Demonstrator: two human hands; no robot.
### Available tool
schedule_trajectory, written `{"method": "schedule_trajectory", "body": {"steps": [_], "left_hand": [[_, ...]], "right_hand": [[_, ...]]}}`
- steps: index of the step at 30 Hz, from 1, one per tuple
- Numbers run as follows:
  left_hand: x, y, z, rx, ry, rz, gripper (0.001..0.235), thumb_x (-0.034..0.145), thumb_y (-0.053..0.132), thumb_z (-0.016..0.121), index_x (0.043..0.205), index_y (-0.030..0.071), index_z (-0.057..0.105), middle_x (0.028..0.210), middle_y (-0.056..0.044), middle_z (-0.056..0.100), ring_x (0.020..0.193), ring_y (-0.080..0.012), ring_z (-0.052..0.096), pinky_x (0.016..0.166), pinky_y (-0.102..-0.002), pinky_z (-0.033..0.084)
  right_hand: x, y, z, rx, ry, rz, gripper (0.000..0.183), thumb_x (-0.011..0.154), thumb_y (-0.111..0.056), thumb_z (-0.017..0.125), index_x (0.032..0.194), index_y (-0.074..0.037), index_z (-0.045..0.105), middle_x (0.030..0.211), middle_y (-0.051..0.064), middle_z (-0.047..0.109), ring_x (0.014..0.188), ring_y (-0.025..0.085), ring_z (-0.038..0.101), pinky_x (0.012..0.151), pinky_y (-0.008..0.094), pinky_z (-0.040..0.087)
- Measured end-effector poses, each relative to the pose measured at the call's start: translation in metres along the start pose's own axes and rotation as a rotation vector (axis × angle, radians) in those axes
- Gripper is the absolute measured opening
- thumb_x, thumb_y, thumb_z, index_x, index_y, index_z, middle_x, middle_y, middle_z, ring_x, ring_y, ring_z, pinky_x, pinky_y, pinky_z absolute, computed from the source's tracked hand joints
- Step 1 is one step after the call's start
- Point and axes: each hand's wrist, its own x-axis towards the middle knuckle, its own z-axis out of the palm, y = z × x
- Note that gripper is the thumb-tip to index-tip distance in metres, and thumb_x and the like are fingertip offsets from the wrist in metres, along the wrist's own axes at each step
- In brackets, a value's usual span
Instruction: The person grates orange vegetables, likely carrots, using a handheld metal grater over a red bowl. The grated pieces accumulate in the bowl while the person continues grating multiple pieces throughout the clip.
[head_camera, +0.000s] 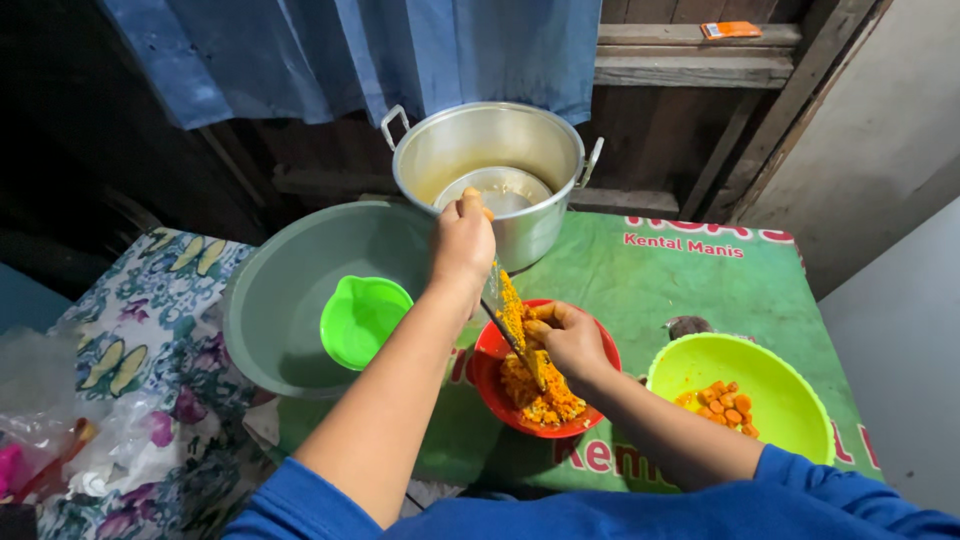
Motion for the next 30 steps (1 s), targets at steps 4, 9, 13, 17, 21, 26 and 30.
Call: {"method": "schedule_trajectory", "body": {"steps": [4,9,13,17,21,26,30], "left_hand": [[0.003,-0.002,-0.004,0.014,0.029,-0.059,0.051,0.100,0.046,0.042,0.101,0.003,0.071,0.099,-0.014,0.075,0.092,-0.0282,0.071,0.084,-0.040,0.053],[0.005,-0.006,-0.002,0.051,0.041,-0.032,0.051,0.099,0.046,0.042,0.103,0.004,0.072,0.100,-0.013,0.075,0.093,-0.0264,0.071,0.085,-0.039,0.053],[0.004,-0.005,0.002,-0.005,-0.004,-0.006,0.050,0.100,0.046,0.042,0.106,0.005,0.070,0.103,-0.014,0.075,0.095,-0.0271,0.070,0.086,-0.039,0.052],[0.003,-0.001,0.001,0.047,0.009,-0.028,0.051,0.099,0.046,0.042,0.105,0.004,0.070,0.104,-0.014,0.075,0.095,-0.0271,0.070,0.085,-0.039,0.052],[0.001,0.002,0.003,0.024,-0.006,-0.035,0.051,0.099,0.045,0.042,0.103,0.003,0.070,0.102,-0.014,0.076,0.094,-0.0268,0.070,0.084,-0.038,0.052],[0.001,0.001,0.003,0.016,-0.001,-0.013,0.049,0.100,0.044,0.042,0.103,0.004,0.070,0.101,-0.012,0.075,0.093,-0.0247,0.069,0.084,-0.038,0.052],[0.004,0.001,-0.001,-0.044,-0.008,-0.028,0.050,0.102,0.043,0.041,0.103,0.002,0.069,0.100,-0.012,0.074,0.092,-0.0241,0.067,0.084,-0.037,0.051]], "right_hand": [[-0.005,0.014,-0.003,-0.093,0.039,0.194,0.019,0.084,0.008,0.066,0.101,0.003,0.070,0.084,0.012,0.071,0.068,0.020,0.067,0.063,0.034,0.056],[-0.003,0.028,-0.010,-0.128,0.049,0.276,0.021,0.082,0.012,0.063,0.100,0.004,0.071,0.083,0.012,0.072,0.067,0.019,0.065,0.063,0.032,0.054],[0.000,0.022,-0.011,-0.129,0.051,0.316,0.020,0.083,0.011,0.064,0.100,0.003,0.070,0.084,0.011,0.072,0.069,0.019,0.067,0.065,0.032,0.056],[0.000,0.013,-0.009,-0.087,0.027,0.254,0.017,0.086,0.008,0.064,0.101,0.002,0.070,0.089,0.011,0.074,0.073,0.019,0.069,0.068,0.032,0.057],[-0.001,0.007,-0.008,-0.042,0.030,0.238,0.016,0.089,0.005,0.063,0.103,0.001,0.070,0.095,0.010,0.075,0.080,0.018,0.072,0.073,0.031,0.060],[-0.004,0.007,-0.006,-0.087,0.042,0.297,0.017,0.089,0.008,0.062,0.104,0.002,0.069,0.094,0.012,0.075,0.079,0.020,0.072,0.072,0.032,0.059],[-0.005,0.003,-0.007,-0.075,0.009,0.293,0.017,0.089,0.008,0.061,0.103,0.003,0.068,0.093,0.013,0.074,0.077,0.021,0.071,0.070,0.032,0.059]]}}
